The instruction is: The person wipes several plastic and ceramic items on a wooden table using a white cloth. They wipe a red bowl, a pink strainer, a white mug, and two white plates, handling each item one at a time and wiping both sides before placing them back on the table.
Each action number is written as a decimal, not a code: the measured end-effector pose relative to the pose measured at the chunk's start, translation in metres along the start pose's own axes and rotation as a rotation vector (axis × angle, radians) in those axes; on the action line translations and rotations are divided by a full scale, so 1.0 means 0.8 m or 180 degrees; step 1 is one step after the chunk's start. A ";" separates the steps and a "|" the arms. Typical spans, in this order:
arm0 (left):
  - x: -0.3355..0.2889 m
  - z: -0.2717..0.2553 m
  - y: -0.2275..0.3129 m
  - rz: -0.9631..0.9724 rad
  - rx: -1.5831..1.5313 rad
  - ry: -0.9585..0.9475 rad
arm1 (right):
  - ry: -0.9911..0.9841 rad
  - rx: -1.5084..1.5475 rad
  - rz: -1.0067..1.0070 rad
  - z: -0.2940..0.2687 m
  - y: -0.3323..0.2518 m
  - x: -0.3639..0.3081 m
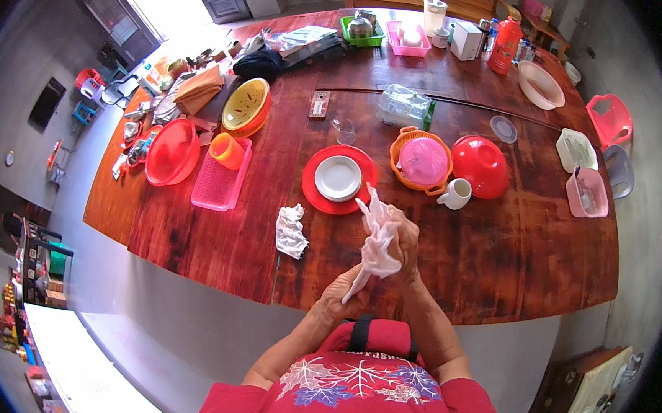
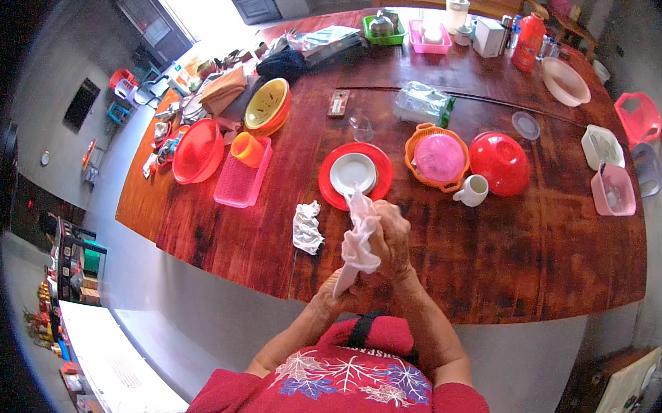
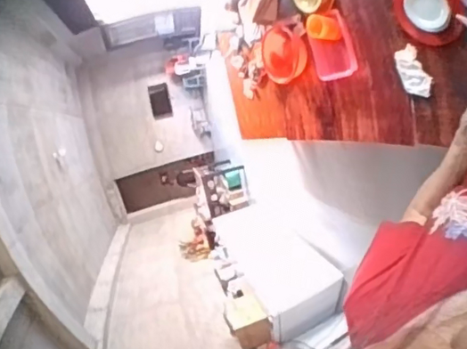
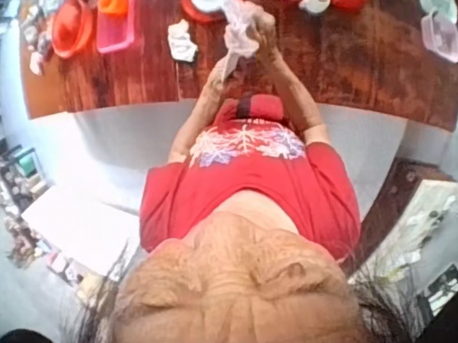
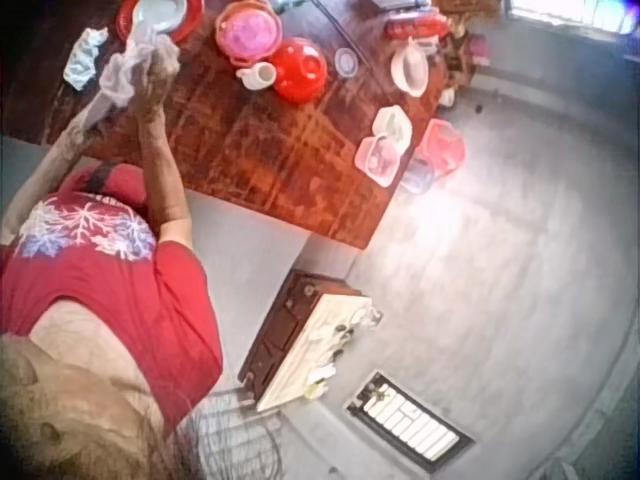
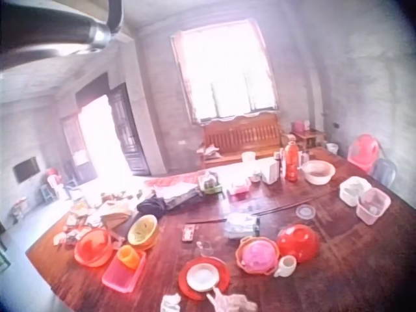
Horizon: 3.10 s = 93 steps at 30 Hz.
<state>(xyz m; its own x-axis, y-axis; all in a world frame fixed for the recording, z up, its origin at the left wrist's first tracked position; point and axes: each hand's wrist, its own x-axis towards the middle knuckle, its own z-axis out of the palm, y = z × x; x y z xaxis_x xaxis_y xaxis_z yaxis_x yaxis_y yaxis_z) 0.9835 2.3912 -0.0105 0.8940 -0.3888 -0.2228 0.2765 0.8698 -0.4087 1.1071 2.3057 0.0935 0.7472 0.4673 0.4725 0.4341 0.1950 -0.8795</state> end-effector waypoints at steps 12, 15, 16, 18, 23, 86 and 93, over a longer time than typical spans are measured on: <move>-0.037 0.109 -0.059 0.2528 0.5115 0.0489 | -0.0163 -0.0170 0.0983 -0.002 0.026 0.022; -0.033 0.107 -0.060 0.2575 0.5182 0.1171 | 0.0279 -0.0805 0.0703 0.014 0.029 0.021; -0.032 0.101 -0.055 0.2536 0.5029 0.1152 | 0.0336 -0.1366 0.0821 0.019 0.025 0.018; -0.034 0.083 -0.045 0.2776 0.5016 0.1169 | 0.0096 -0.2039 -0.0299 0.030 0.001 0.013; -0.031 0.075 -0.021 0.3394 0.5088 0.0723 | -0.0865 -0.1613 -0.1249 0.038 -0.035 -0.013; -0.039 0.070 -0.023 0.2535 0.2273 0.0342 | -0.1130 -0.2496 -0.0483 0.084 -0.007 -0.003; -0.067 0.071 -0.008 0.2726 0.2083 0.0160 | -0.1672 -0.2286 -0.1225 0.085 -0.029 -0.062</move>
<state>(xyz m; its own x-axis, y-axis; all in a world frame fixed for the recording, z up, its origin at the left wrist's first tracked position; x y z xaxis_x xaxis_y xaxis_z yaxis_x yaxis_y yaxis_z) 0.9538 2.4236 0.0543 0.8683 0.4272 -0.2521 -0.2858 0.8462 0.4496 1.0256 2.3366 0.0867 0.2453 0.8413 0.4817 0.9362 -0.0765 -0.3430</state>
